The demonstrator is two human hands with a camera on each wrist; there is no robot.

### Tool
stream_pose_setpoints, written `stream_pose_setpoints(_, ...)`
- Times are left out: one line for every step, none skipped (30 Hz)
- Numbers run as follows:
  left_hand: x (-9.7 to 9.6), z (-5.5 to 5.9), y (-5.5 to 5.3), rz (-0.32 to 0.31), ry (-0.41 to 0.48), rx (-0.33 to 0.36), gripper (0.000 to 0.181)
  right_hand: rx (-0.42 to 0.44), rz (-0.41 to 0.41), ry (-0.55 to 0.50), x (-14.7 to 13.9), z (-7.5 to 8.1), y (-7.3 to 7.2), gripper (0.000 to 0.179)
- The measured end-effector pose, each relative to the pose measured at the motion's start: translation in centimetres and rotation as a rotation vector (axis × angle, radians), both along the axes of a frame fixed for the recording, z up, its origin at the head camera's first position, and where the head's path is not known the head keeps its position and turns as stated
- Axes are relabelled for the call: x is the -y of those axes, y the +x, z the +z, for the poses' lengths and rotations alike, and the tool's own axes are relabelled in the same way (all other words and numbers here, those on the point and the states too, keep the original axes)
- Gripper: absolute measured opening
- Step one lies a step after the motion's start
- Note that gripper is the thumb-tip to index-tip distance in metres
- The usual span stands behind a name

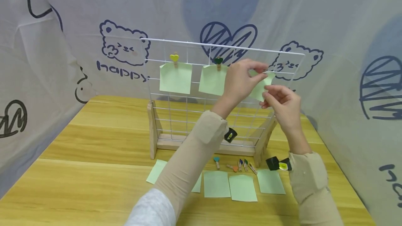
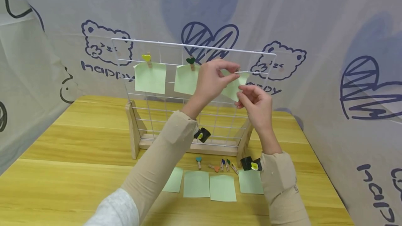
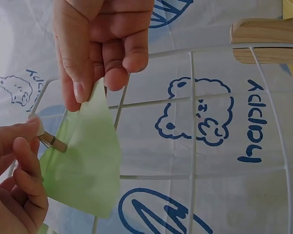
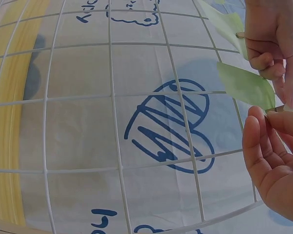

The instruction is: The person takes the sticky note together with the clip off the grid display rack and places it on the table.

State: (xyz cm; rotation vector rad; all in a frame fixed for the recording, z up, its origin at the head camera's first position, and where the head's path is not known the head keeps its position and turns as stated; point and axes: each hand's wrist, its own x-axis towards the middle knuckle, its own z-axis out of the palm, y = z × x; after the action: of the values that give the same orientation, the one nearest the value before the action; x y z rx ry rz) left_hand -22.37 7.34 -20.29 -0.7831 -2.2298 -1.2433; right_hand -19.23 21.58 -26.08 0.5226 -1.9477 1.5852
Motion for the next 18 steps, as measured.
stream_pose_setpoints(0.0,-0.1,0.0,-0.005,0.018,-0.013,0.019,0.0,0.002,-0.002,0.0,0.0,0.0,0.019)
stream_pose_setpoints(0.0,-0.2,-0.1,-0.013,0.035,-0.023,0.018,-0.002,0.001,0.0,0.0,0.0,0.0,0.019)
stream_pose_setpoints(0.0,-0.3,-0.1,-0.023,0.055,-0.029,0.017,-0.002,0.001,0.0,-0.1,0.0,0.0,0.019)
stream_pose_setpoints(0.1,-0.5,-0.2,-0.04,0.083,-0.037,0.017,-0.002,0.001,0.001,-0.1,0.0,0.0,0.019)
stream_pose_setpoints(0.1,-0.6,-0.3,-0.064,0.116,-0.036,0.017,-0.001,0.001,0.002,-0.1,0.0,0.0,0.019)
stream_pose_setpoints(0.2,-0.7,-0.4,-0.083,0.14,-0.03,0.016,-0.001,0.001,0.002,-0.1,0.0,0.0,0.019)
stream_pose_setpoints(0.3,-0.8,-0.4,-0.102,0.16,-0.022,0.016,-0.001,0.002,0.003,-0.1,0.0,-0.1,0.018)
stream_pose_setpoints(0.3,-0.9,-0.5,-0.119,0.178,-0.012,0.017,-0.002,0.0,0.006,-0.1,0.0,-0.1,0.018)
stream_pose_setpoints(0.4,-1.0,-0.5,-0.133,0.193,-0.003,0.017,-0.002,-0.001,0.009,-0.1,0.0,-0.1,0.018)
stream_pose_setpoints(0.4,-1.1,-0.6,-0.143,0.203,0.005,0.017,-0.003,-0.003,0.013,-0.2,0.0,-0.1,0.018)
stream_pose_setpoints(0.4,-1.2,-0.6,-0.15,0.213,0.013,0.017,-0.004,-0.005,0.015,-0.2,0.0,-0.2,0.017)
stream_pose_setpoints(0.4,-1.2,-0.7,-0.151,0.216,0.013,0.017,-0.004,-0.005,0.015,-0.2,0.0,-0.2,0.017)
stream_pose_setpoints(0.4,-1.2,-0.7,-0.152,0.221,0.015,0.017,-0.005,-0.007,0.018,-0.2,0.0,-0.2,0.017)
stream_pose_setpoints(0.4,-1.2,-0.8,-0.152,0.227,0.016,0.016,-0.006,-0.01,0.024,-0.2,0.0,-0.2,0.017)
stream_pose_setpoints(0.3,-1.2,-0.8,-0.15,0.233,0.017,0.016,-0.008,-0.01,0.023,-0.2,-0.1,-0.2,0.017)
stream_pose_setpoints(0.3,-1.2,-0.9,-0.146,0.238,0.017,0.016,-0.007,-0.009,0.022,-0.2,0.0,-0.2,0.017)
stream_pose_setpoints(0.3,-1.2,-0.9,-0.14,0.241,0.015,0.016,-0.007,-0.009,0.02,-0.2,0.0,-0.2,0.017)
stream_pose_setpoints(0.3,-1.3,-0.9,-0.134,0.246,0.013,0.016,-0.008,-0.009,0.02,-0.2,0.0,-0.2,0.017)
